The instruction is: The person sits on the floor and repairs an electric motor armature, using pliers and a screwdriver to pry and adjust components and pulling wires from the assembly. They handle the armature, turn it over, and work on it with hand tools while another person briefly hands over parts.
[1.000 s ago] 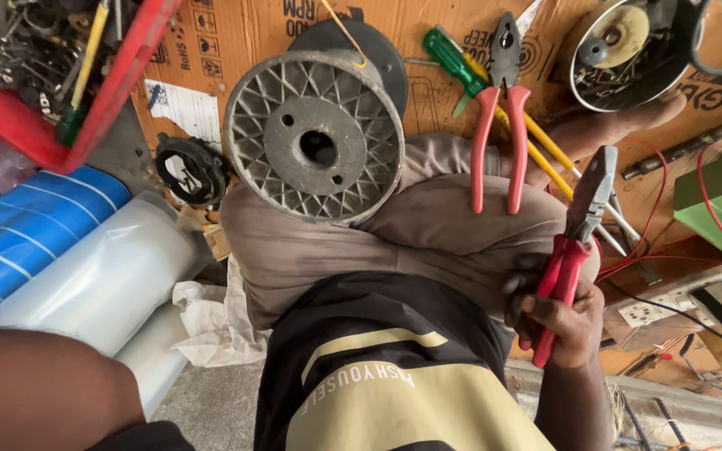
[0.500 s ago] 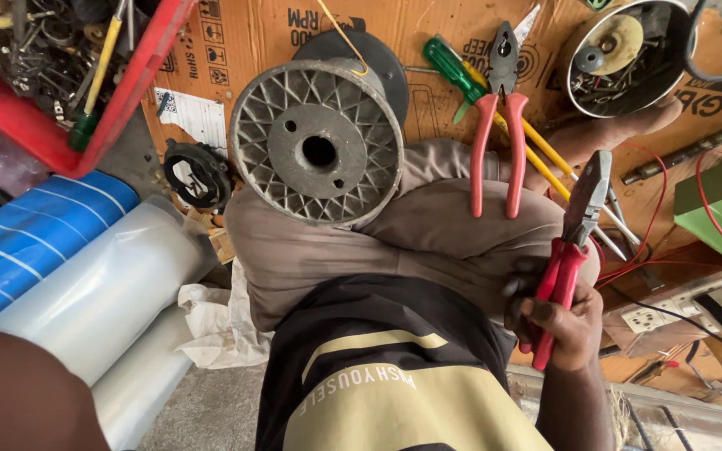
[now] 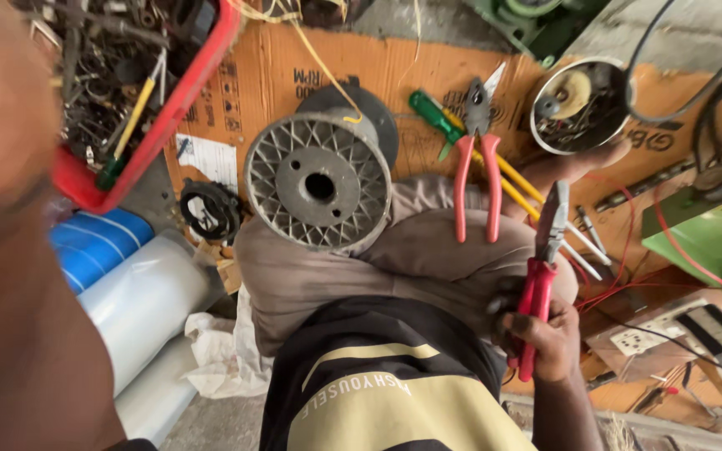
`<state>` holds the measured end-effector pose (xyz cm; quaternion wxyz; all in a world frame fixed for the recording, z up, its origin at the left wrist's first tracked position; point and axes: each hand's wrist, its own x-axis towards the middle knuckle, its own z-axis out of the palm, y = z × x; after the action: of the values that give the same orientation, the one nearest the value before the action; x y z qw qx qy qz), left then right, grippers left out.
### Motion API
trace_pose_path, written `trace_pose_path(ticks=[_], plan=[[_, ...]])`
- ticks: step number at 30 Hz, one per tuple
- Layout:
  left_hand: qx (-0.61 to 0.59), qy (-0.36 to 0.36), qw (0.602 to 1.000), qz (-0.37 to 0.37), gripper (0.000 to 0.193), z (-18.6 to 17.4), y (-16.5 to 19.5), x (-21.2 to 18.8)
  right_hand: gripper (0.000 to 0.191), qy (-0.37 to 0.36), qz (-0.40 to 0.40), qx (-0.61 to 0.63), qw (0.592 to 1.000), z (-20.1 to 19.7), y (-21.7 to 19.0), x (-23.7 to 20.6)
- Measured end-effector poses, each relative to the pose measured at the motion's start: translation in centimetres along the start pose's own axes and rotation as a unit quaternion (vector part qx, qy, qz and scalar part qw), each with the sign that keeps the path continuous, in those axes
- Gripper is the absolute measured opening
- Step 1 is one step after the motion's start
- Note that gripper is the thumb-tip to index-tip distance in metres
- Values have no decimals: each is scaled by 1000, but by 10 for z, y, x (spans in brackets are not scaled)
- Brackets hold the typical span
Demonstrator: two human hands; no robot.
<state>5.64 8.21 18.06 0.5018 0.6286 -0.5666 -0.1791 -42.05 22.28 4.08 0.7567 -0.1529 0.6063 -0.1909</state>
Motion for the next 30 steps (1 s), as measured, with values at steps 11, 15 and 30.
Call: trace_pose_path(ticks=[11,15,30], plan=[[6,29,998,64,17,13,11,33,44,28,36,-50,998,16,-17,4],[7,31,996,89,17,15,9,50,42,25,42,-13,999,18,-18,4],[-92,0,978,188,14,39,23,82,52,-19,23,-21,999,18,-29,6]])
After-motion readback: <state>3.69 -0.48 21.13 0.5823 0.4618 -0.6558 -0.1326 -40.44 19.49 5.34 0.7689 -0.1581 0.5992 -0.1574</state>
